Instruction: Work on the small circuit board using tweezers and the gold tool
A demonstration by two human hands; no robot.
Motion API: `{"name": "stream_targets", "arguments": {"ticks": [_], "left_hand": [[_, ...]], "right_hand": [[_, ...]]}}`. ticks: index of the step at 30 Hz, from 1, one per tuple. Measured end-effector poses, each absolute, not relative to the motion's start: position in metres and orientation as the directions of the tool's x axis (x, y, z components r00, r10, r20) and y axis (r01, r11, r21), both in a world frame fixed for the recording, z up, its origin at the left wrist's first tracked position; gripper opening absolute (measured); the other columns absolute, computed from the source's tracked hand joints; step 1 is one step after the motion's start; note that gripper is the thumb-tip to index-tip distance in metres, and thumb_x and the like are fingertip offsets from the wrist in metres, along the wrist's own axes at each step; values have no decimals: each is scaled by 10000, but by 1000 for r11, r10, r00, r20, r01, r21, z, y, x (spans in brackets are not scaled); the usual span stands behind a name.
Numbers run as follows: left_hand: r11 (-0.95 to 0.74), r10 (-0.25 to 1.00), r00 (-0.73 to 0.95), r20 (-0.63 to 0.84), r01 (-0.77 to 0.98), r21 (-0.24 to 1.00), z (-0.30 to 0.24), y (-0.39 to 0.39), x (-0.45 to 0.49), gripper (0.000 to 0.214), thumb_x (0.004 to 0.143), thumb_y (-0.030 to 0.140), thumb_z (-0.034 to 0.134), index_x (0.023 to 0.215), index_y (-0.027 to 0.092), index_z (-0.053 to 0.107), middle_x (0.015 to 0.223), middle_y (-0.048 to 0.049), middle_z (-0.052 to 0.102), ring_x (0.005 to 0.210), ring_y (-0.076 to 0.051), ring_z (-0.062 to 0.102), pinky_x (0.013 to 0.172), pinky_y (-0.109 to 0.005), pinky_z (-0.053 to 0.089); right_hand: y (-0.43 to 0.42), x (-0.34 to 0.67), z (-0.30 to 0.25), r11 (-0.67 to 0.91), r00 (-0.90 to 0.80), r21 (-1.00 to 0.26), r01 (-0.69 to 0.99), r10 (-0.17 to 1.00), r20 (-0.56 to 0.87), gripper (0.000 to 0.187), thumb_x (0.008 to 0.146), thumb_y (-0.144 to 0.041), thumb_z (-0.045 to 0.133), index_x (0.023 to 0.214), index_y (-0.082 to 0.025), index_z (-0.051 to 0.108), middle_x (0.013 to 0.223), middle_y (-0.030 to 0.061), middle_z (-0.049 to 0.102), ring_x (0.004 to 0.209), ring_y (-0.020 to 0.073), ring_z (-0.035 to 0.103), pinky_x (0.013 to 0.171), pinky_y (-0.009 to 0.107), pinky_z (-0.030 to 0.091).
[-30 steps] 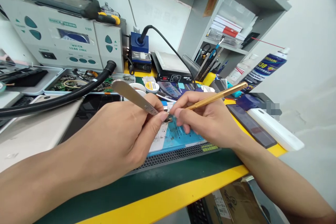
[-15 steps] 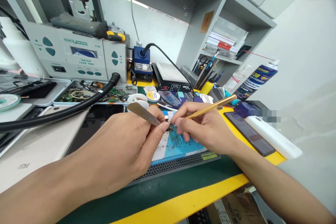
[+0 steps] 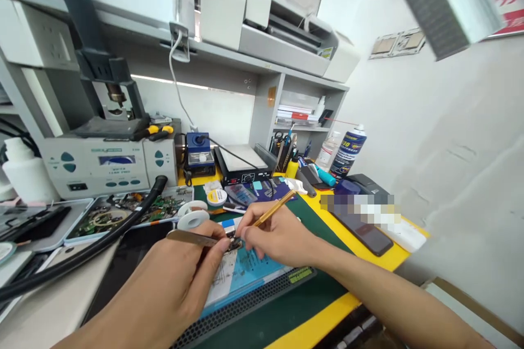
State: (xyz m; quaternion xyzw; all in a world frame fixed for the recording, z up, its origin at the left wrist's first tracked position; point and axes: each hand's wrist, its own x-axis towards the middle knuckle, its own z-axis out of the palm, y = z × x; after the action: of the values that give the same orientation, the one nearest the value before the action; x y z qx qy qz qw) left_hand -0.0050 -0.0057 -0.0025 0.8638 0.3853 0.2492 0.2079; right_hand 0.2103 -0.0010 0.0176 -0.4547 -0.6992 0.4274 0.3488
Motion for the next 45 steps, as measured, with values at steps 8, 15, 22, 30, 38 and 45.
{"name": "stream_targets", "arguments": {"ticks": [8, 15, 22, 30, 38, 45], "left_hand": [[-636, 758, 577, 304, 549, 543, 2, -6, -3, 338, 1059, 452, 300, 927, 242, 529, 812, -34, 618, 785, -252, 638, 702, -356, 486], [-621, 766, 587, 262, 571, 537, 11, -10, -4, 372, 1076, 419, 265, 902, 225, 530, 782, -19, 581, 699, -212, 574, 657, -336, 431], [-638, 755, 575, 316, 532, 557, 9, -9, -4, 387, 1075, 382, 282, 859, 217, 557, 773, -24, 591, 689, -207, 574, 658, -334, 437], [-631, 762, 570, 309, 544, 553, 11, -10, -3, 347, 1073, 368, 281, 898, 220, 541, 766, -21, 587, 689, -209, 573, 653, -337, 428], [-625, 763, 566, 311, 526, 577, 10, -11, -5, 350, 1075, 377, 275, 907, 219, 540, 750, -11, 546, 660, -201, 554, 635, -335, 409], [-640, 748, 564, 351, 472, 606, 1, -7, -4, 359, 1076, 387, 299, 902, 226, 567, 748, 1, 541, 621, -176, 514, 597, -307, 373]], "right_hand": [[0, 213, 13, 249, -360, -904, 348, 926, 116, 55, 839, -177, 610, 784, -182, 611, 622, -31, 595, 476, 105, 538, 438, 199, 406], [2, 214, 12, 244, -377, -921, 302, 918, 119, 60, 848, -187, 610, 791, -172, 610, 623, -25, 599, 448, 99, 513, 435, 206, 433], [1, 213, 13, 239, -361, -911, 337, 926, 109, 39, 833, -167, 606, 799, -168, 625, 614, -24, 596, 461, 105, 527, 445, 206, 428], [0, 212, 15, 212, -361, -927, 308, 928, 93, 33, 817, -165, 605, 786, -164, 616, 614, -29, 592, 450, 96, 521, 441, 201, 425], [-1, 210, 18, 206, -362, -929, 307, 928, 86, 47, 814, -190, 609, 774, -166, 605, 605, -27, 586, 458, 107, 524, 442, 216, 415], [1, 210, 19, 210, -370, -929, 305, 925, 87, 38, 808, -175, 617, 772, -163, 613, 612, -21, 598, 466, 108, 524, 447, 216, 421]]}}
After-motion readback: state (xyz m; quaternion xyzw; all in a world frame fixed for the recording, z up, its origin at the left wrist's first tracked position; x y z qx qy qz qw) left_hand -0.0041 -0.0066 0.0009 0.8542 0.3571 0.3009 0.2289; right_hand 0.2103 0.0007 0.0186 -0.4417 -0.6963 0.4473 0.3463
